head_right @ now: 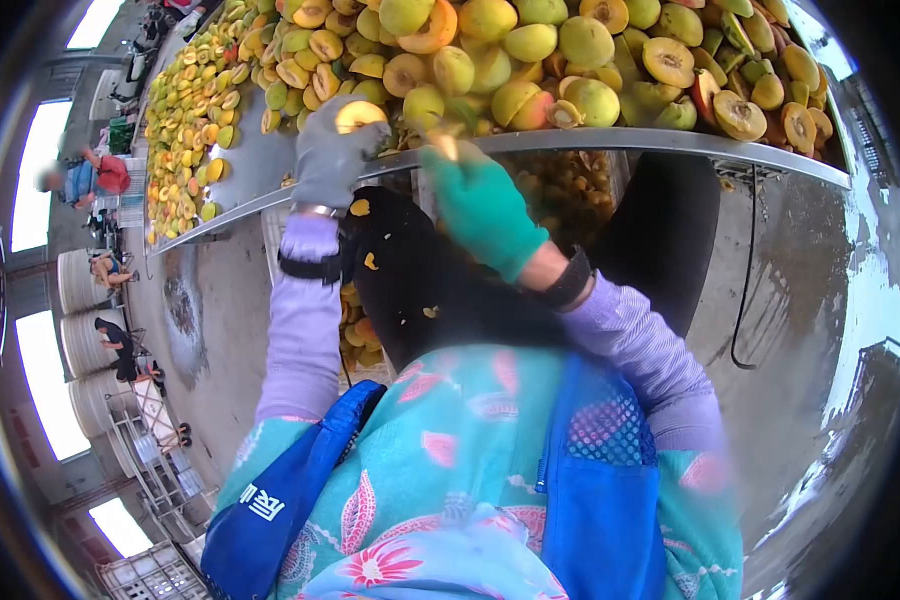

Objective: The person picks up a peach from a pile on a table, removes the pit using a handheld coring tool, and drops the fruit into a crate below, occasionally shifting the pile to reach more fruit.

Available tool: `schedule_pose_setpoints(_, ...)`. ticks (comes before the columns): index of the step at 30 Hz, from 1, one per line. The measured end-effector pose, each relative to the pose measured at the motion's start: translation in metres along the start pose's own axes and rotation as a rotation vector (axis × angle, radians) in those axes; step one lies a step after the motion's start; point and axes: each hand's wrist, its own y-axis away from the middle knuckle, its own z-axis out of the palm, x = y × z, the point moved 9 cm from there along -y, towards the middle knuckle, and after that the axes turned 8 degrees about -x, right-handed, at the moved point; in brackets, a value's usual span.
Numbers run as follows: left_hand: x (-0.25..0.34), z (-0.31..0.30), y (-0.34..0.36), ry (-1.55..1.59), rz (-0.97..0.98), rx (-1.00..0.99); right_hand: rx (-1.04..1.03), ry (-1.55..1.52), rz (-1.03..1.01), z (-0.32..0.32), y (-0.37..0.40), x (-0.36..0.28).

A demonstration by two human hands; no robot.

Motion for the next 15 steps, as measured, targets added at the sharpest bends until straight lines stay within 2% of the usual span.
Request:
schedule_pose_setpoints(3, -0.013, 0.005, 0.032, 0.988, -0.068, 0.058, 0.005, 0.290, -0.417, 0.022, -0.010, -0.029)
schedule_pose_setpoints(6, 0.056, -0.022, 0.070, 0.230, 0.529, 0.364, 0.041, 0.253, -0.430, 0.024, -0.021, -0.022)
schedule_pose_setpoints(8, 0.048, -0.011, 0.062, 0.498, 0.455, 0.326, 0.025, 0.219, -0.401, 0.020, -0.019, -0.014)
schedule_pose_setpoints(10, 0.032, 0.012, 0.051, 1.224, 0.217, 0.234, -0.056, 0.227, -0.347, 0.021, -0.007, -0.023)
schedule_pose_setpoints(11, 0.030, 0.022, 0.046, 1.371, 0.208, 0.114, -0.044, 0.335, -0.361, 0.021, 0.000, -0.028)
schedule_pose_setpoints(13, 0.031, 0.035, 0.038, 1.655, 0.189, -0.141, -0.019, 0.556, -0.386, 0.019, 0.011, -0.037)
schedule_pose_setpoints(14, 0.020, 0.042, 0.040, 1.672, 0.083, -0.046, -0.057, 0.558, -0.379, 0.020, 0.010, -0.036)
schedule_pose_setpoints(15, 0.024, 0.037, 0.044, 1.520, 0.088, 0.003, -0.077, 0.607, -0.389, 0.022, 0.010, -0.038)
